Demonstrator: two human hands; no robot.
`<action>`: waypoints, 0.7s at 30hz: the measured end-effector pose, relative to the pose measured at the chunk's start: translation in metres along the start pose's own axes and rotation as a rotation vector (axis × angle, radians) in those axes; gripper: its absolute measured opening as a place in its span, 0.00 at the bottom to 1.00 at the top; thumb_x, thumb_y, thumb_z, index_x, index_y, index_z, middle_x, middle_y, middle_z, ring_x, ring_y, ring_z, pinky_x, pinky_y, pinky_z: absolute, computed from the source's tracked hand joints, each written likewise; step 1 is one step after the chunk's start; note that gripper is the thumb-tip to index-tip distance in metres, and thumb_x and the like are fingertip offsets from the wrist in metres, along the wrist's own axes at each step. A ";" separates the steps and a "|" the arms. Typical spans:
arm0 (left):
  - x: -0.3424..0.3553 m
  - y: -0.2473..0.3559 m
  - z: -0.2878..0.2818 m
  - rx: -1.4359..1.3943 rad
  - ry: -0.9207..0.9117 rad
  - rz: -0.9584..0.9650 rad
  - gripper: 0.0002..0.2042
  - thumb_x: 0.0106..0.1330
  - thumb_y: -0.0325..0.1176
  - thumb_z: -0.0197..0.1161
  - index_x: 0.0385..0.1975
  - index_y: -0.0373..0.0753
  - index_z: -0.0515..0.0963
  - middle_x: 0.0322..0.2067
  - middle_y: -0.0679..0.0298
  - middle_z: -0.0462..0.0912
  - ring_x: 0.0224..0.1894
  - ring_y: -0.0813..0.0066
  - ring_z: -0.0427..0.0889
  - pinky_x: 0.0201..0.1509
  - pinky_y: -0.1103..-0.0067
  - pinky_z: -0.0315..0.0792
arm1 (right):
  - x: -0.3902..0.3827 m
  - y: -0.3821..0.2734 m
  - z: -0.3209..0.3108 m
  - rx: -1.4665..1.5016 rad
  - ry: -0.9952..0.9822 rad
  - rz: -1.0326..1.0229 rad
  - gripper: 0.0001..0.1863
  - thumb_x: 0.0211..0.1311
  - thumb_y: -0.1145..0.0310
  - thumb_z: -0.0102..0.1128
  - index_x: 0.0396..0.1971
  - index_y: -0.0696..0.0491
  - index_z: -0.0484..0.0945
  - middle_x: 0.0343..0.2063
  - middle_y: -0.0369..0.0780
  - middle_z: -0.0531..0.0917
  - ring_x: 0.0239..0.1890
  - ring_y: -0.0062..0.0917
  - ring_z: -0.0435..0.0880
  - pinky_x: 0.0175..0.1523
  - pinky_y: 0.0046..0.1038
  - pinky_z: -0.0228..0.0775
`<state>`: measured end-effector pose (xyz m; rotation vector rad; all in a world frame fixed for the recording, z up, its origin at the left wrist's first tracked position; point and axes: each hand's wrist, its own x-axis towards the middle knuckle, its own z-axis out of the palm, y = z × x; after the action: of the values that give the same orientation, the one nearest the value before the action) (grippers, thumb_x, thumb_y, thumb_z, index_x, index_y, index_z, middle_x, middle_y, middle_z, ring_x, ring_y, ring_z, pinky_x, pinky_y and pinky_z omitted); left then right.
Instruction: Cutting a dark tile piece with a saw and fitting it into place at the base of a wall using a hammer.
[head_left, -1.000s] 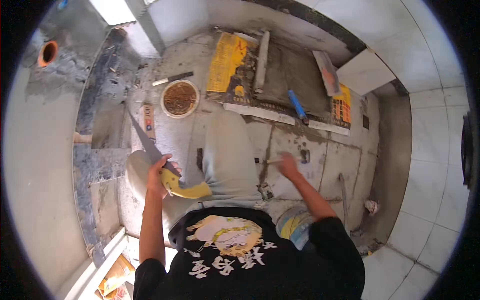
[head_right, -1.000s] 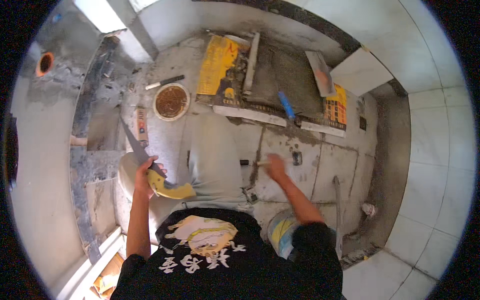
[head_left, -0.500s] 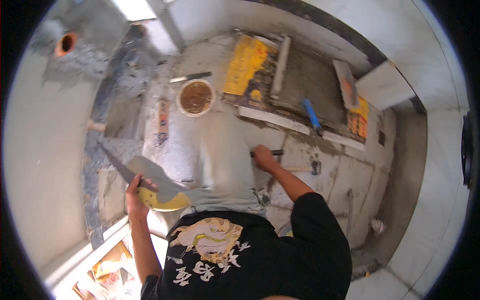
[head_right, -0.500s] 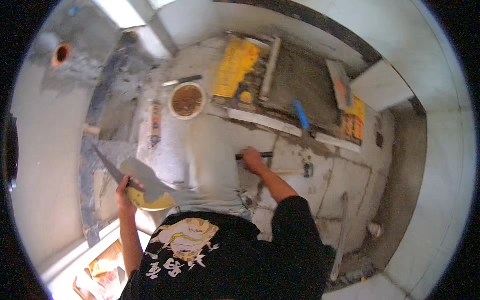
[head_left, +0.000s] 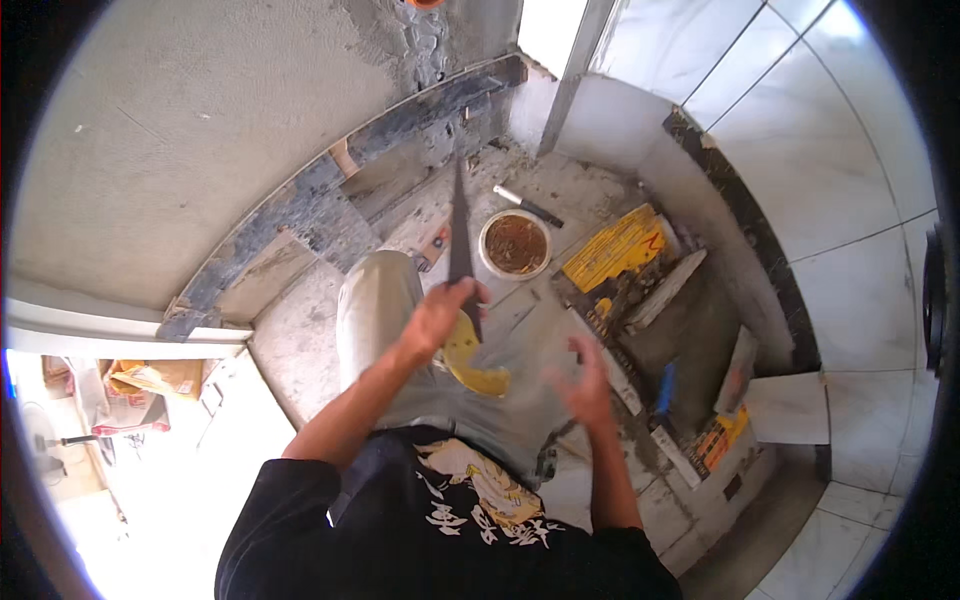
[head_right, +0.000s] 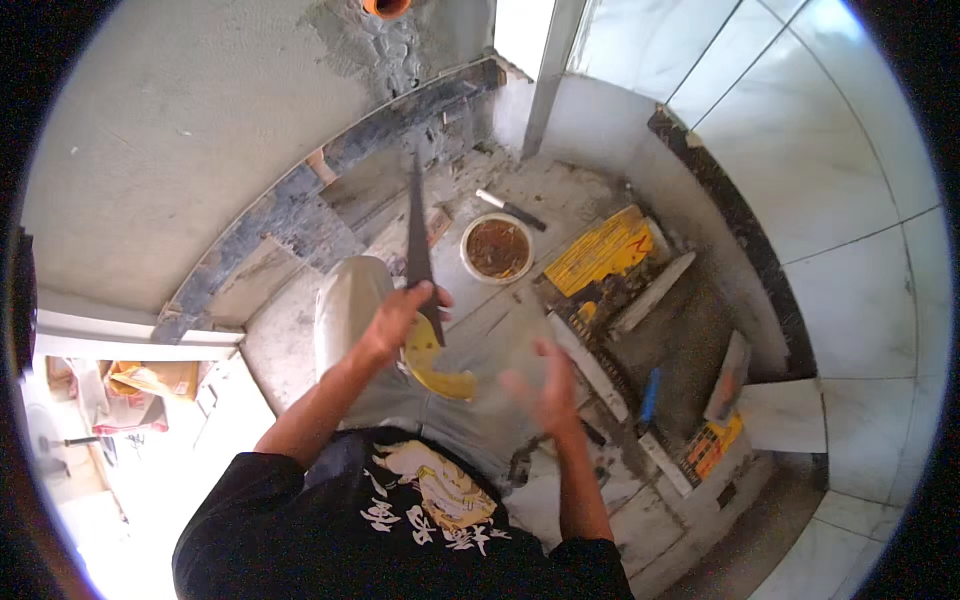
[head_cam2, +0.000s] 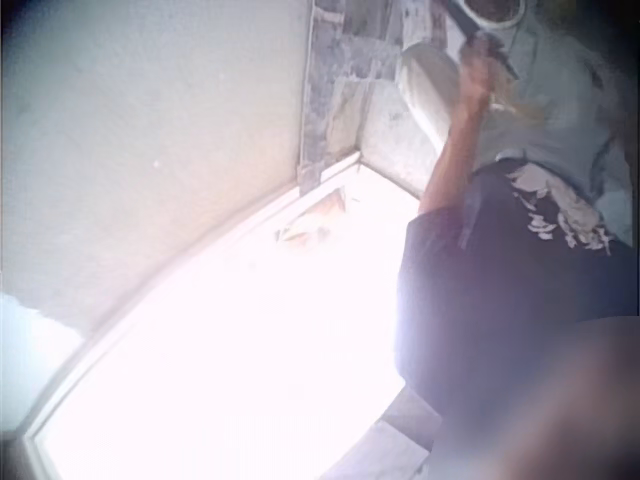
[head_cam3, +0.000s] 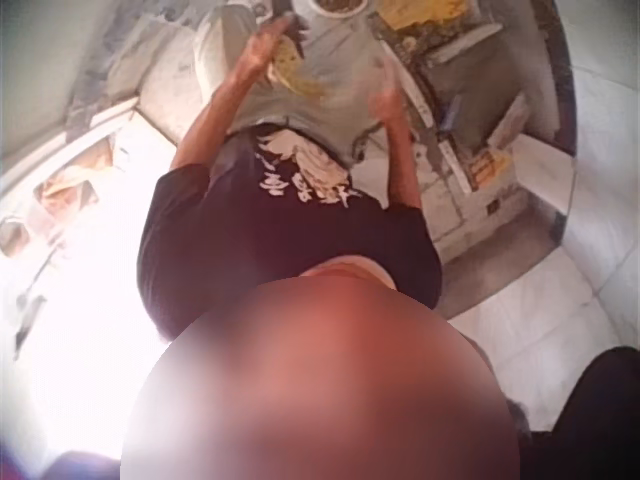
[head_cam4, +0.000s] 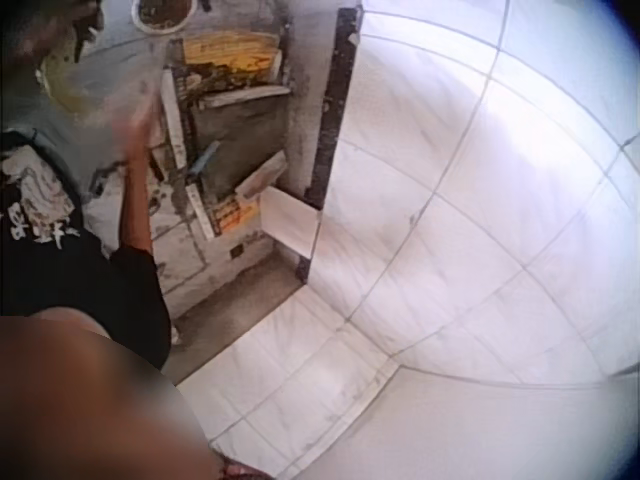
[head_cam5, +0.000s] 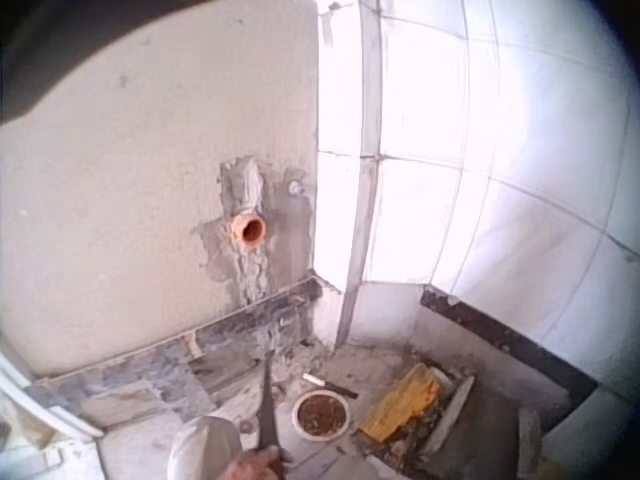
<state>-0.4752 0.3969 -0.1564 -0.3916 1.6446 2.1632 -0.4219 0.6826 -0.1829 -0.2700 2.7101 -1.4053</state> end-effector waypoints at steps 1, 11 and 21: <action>0.004 -0.002 0.013 0.107 0.016 0.015 0.21 0.71 0.49 0.49 0.42 0.34 0.77 0.31 0.59 0.81 0.35 0.67 0.80 0.44 0.71 0.76 | 0.008 -0.025 0.013 0.040 -0.091 -0.021 0.41 0.51 0.55 0.72 0.60 0.61 0.63 0.52 0.48 0.74 0.55 0.35 0.73 0.61 0.36 0.64; 0.040 0.071 -0.050 0.943 0.408 0.789 0.29 0.64 0.40 0.60 0.63 0.36 0.62 0.57 0.41 0.67 0.59 0.39 0.66 0.64 0.60 0.62 | 0.069 -0.047 0.062 0.333 -0.193 0.276 0.43 0.45 0.70 0.74 0.62 0.60 0.60 0.48 0.42 0.73 0.48 0.28 0.74 0.53 0.30 0.69; 0.132 0.101 -0.240 1.083 1.095 0.925 0.12 0.56 0.31 0.62 0.40 0.40 0.79 0.37 0.57 0.75 0.42 0.58 0.76 0.47 0.66 0.69 | 0.078 0.011 0.027 0.020 -0.236 0.708 0.37 0.47 0.72 0.67 0.60 0.63 0.64 0.52 0.44 0.73 0.51 0.31 0.75 0.55 0.31 0.68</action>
<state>-0.6434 0.1608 -0.1943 -0.5475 3.8182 0.9400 -0.4957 0.6520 -0.2067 0.4555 2.2442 -1.0949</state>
